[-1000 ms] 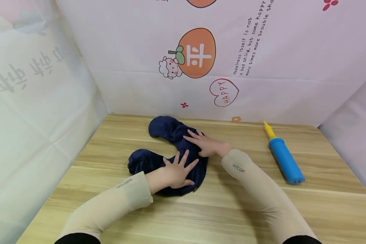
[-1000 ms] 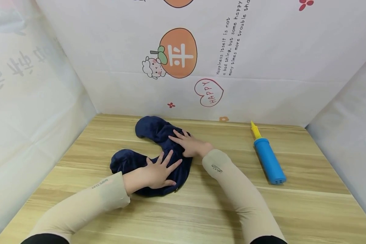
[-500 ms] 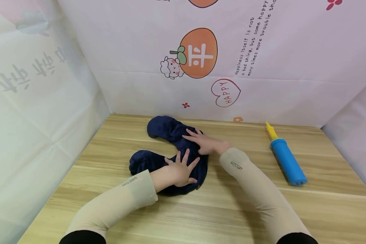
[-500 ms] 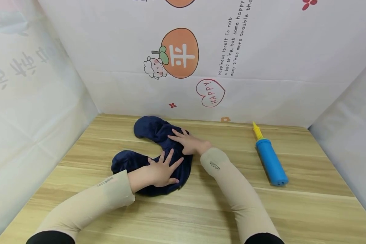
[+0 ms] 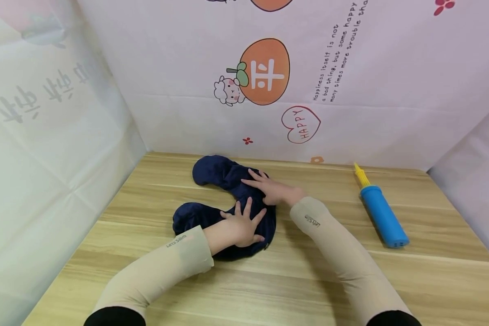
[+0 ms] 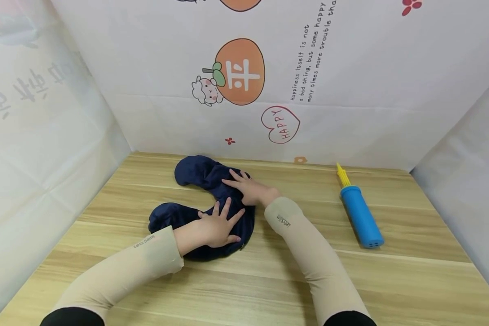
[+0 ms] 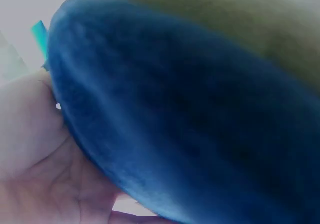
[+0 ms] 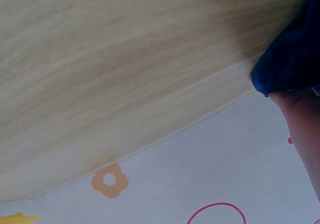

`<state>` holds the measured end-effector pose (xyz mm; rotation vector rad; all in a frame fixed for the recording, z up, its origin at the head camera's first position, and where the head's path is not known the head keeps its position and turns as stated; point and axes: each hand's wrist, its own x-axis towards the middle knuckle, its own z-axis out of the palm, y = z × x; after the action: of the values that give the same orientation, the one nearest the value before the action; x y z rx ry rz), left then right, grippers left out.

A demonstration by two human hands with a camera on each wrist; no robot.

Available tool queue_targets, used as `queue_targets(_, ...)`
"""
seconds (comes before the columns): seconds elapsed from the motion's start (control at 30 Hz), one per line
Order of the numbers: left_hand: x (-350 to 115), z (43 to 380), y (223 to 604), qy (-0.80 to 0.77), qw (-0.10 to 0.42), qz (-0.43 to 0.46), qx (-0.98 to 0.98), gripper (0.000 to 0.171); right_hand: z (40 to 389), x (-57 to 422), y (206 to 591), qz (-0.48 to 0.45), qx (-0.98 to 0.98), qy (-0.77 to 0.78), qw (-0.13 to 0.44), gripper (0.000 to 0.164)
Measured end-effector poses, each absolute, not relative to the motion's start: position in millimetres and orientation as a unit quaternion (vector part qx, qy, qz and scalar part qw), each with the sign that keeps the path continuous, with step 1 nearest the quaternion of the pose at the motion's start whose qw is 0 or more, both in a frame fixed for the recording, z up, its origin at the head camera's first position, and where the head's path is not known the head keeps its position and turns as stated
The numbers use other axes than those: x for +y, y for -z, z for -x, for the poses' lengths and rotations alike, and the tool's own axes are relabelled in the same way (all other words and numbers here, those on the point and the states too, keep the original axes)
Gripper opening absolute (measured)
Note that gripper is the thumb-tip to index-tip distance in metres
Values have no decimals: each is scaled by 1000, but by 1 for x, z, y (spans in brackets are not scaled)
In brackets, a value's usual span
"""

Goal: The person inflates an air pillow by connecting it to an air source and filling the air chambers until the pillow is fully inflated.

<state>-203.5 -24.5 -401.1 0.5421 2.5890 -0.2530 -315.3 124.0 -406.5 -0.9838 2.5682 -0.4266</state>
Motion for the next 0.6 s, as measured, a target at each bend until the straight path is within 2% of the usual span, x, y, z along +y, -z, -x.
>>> queue_targets(0.33, -38, 212, 400, 68, 232, -242, 940, 76, 311, 134, 412, 360, 910, 154, 139, 80)
queue_targets(0.6, -52, 207, 394, 18, 224, -278, 934, 72, 294, 150, 407, 382, 903, 149, 130, 72)
